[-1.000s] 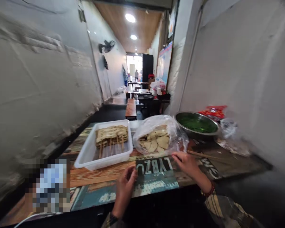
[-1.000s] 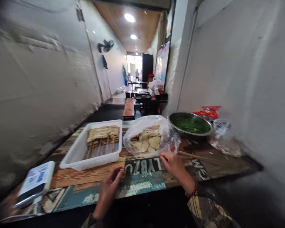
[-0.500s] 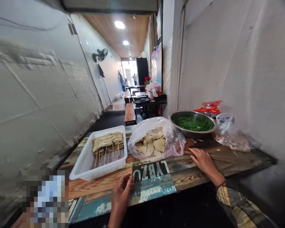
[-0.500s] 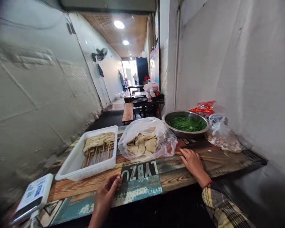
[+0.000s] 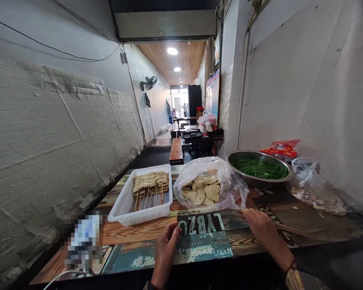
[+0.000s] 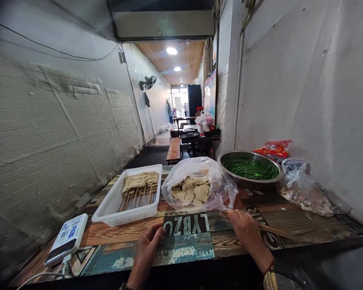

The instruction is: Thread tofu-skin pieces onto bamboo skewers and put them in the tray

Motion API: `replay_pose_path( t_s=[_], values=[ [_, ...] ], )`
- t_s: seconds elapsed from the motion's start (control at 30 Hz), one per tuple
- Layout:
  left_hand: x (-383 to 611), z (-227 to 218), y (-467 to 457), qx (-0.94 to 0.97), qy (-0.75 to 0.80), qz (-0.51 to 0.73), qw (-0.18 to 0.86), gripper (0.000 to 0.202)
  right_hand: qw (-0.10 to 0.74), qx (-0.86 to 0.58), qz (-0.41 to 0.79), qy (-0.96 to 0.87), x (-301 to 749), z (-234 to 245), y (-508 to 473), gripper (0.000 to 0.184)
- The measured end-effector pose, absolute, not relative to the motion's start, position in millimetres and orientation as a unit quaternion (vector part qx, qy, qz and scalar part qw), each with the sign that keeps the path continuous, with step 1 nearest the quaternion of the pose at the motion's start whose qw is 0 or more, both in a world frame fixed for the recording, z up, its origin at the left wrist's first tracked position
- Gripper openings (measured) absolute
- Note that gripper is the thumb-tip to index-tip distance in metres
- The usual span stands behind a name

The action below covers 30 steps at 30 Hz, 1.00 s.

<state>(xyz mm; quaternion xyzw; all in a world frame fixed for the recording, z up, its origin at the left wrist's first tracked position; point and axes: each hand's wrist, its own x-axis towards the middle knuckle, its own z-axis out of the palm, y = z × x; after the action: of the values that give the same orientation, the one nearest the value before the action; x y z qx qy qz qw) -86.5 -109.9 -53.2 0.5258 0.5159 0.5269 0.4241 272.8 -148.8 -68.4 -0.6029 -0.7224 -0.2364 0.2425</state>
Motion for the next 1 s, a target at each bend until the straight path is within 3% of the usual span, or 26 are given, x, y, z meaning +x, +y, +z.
replay_pose_path(
  t_s=[0.33,0.77,1.0],
  values=[
    [-31.7,-31.4,-128.2,0.7,0.458,0.45,0.311,0.017,0.239,-0.487,-0.143,-0.828,152.9,-35.4,-146.7,0.026],
    [-37.0,-35.6,-134.5,0.733,0.451,0.428,0.276,0.022,0.192,-0.495,-0.082,-0.843,158.1,-37.3,-143.7,0.027],
    [-47.5,-47.5,-123.8,0.586,0.484,0.543,0.355,0.031,0.218,-0.523,-0.098,-0.818,202.2,-36.9,-141.3,0.034]
  ],
)
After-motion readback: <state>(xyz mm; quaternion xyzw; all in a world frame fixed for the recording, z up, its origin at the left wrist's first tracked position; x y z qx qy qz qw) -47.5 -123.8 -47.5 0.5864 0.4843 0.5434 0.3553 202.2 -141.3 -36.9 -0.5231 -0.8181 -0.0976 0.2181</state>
